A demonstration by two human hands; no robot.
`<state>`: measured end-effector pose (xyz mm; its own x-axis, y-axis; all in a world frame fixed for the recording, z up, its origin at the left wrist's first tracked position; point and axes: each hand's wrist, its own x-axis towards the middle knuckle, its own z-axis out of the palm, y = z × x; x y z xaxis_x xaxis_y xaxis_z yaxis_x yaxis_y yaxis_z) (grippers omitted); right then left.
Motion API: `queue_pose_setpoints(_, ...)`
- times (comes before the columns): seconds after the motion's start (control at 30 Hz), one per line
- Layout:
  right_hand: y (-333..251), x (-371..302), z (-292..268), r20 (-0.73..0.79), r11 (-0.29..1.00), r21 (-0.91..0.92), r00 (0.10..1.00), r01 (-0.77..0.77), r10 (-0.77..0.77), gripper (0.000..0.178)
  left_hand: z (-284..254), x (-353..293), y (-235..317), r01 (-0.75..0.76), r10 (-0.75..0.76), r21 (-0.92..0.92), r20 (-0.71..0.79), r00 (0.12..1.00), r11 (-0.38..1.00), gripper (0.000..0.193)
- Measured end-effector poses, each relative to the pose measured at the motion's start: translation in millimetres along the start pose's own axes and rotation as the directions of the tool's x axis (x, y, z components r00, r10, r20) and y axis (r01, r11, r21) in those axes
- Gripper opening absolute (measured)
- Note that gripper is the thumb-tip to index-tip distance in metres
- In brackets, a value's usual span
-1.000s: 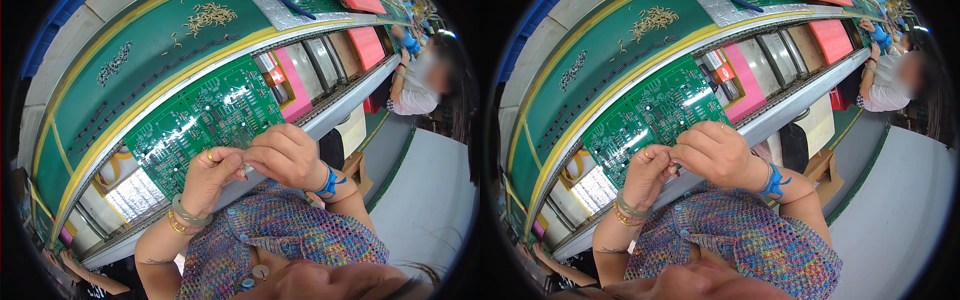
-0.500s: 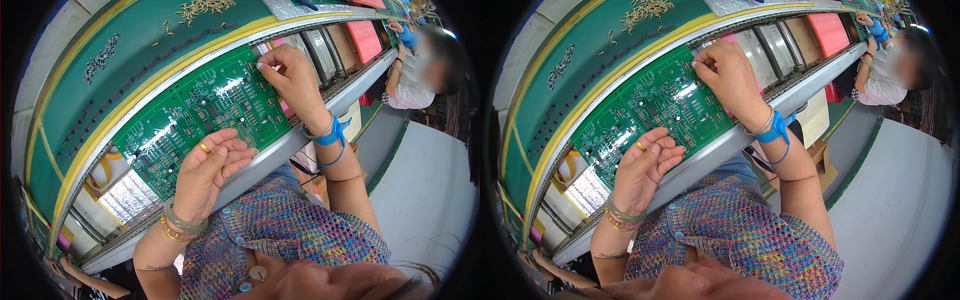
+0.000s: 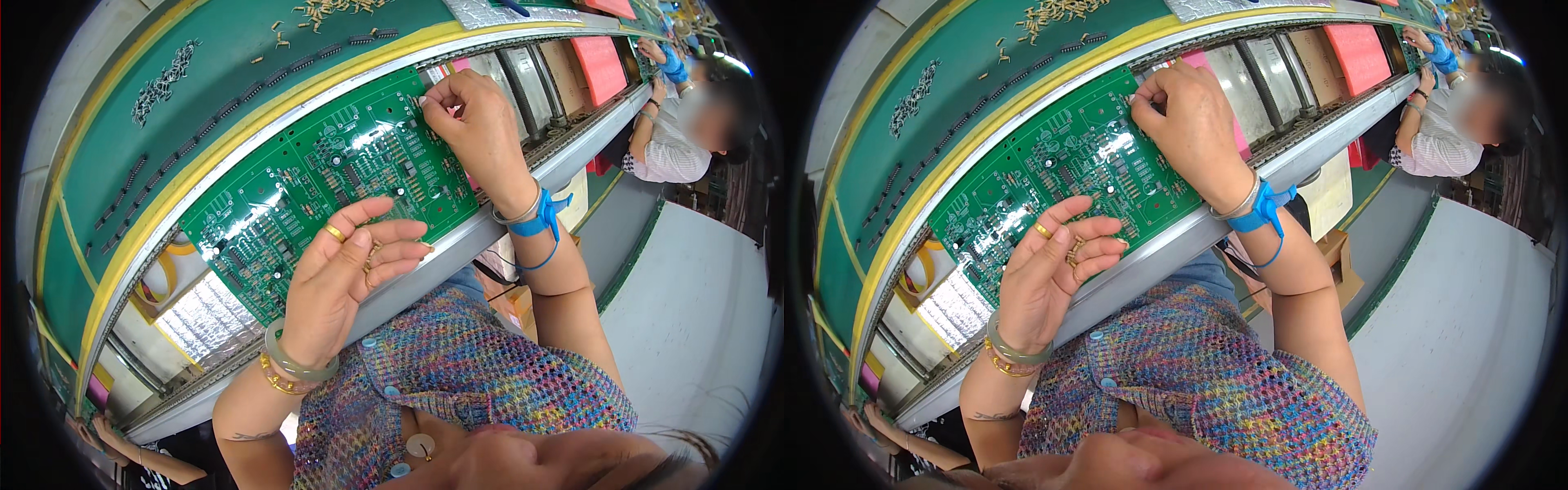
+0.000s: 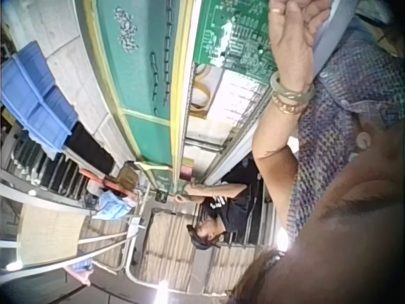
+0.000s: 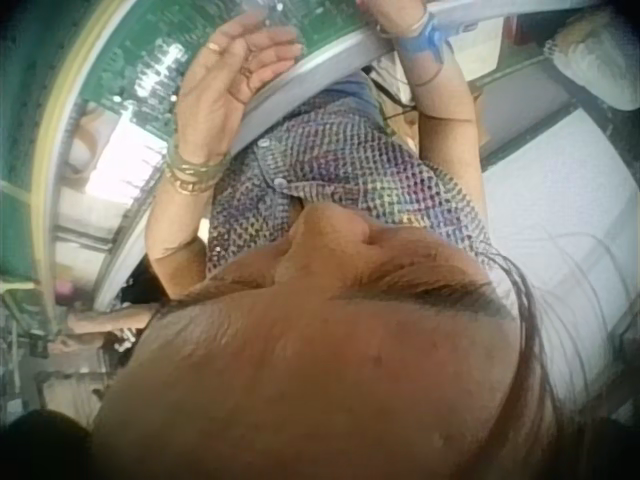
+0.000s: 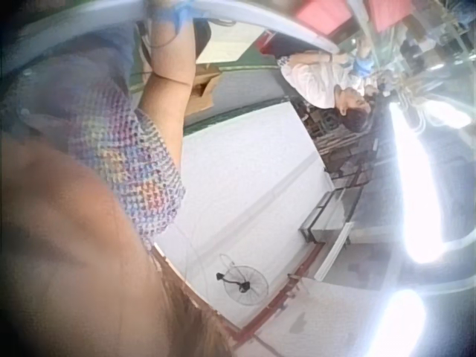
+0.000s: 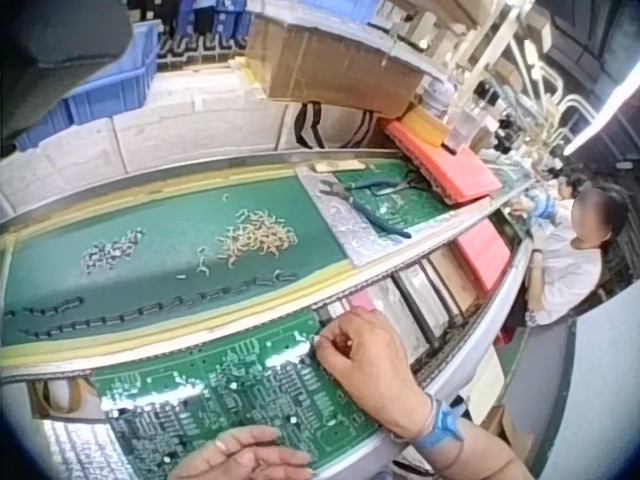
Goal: Assembling electronic components onto a printed circuit board on an assembly line.
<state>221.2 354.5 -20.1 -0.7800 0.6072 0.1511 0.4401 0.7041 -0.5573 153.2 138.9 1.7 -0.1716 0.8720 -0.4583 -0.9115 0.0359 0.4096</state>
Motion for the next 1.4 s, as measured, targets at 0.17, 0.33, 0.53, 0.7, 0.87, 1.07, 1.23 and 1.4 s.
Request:
queue_pose_setpoints(0.17,-2,1,2,0.012,0.998,-0.016,0.998,-0.059,0.059,0.012,-9,1,-4,0.036,-0.036,-0.024,0.015,0.999,0.999,0.030)
queue_pose_setpoints(0.33,-4,1,-1,0.023,0.996,0.015,0.996,-0.084,0.084,0.013,-8,0,-7,-0.033,0.034,0.039,-0.028,0.999,0.999,0.020)
queue_pose_setpoints(0.53,-2,-3,-12,0.024,0.981,0.178,0.997,-0.077,0.074,0.008,-11,-1,-8,-0.092,0.097,0.086,-0.054,0.994,0.992,0.020)
queue_pose_setpoints(0.7,11,-5,-10,-0.050,0.928,-0.074,0.929,0.364,-0.368,0.021,-10,1,-7,-0.017,0.022,0.067,-0.075,0.997,0.998,0.022)
queue_pose_setpoints(0.87,2,-11,-13,0.009,0.892,-0.197,0.910,0.408,-0.414,0.028,-9,1,-8,-0.032,0.041,0.092,-0.100,0.994,0.995,0.024)
queue_pose_setpoints(1.07,-50,-44,-49,0.163,0.828,0.218,0.817,0.516,-0.553,0.027,-12,0,-8,-0.003,0.006,0.127,-0.026,1.000,0.992,0.022)
queue_pose_setpoints(1.23,-47,-56,-40,0.127,0.772,0.187,0.764,0.608,-0.632,0.026,-12,1,-8,0.010,-0.012,0.162,0.013,1.000,0.987,0.021)
queue_pose_setpoints(1.4,-47,-63,-43,0.091,0.732,0.141,0.728,0.666,-0.680,0.026,-15,-1,-9,0.073,-0.082,0.150,0.053,0.995,0.986,0.020)
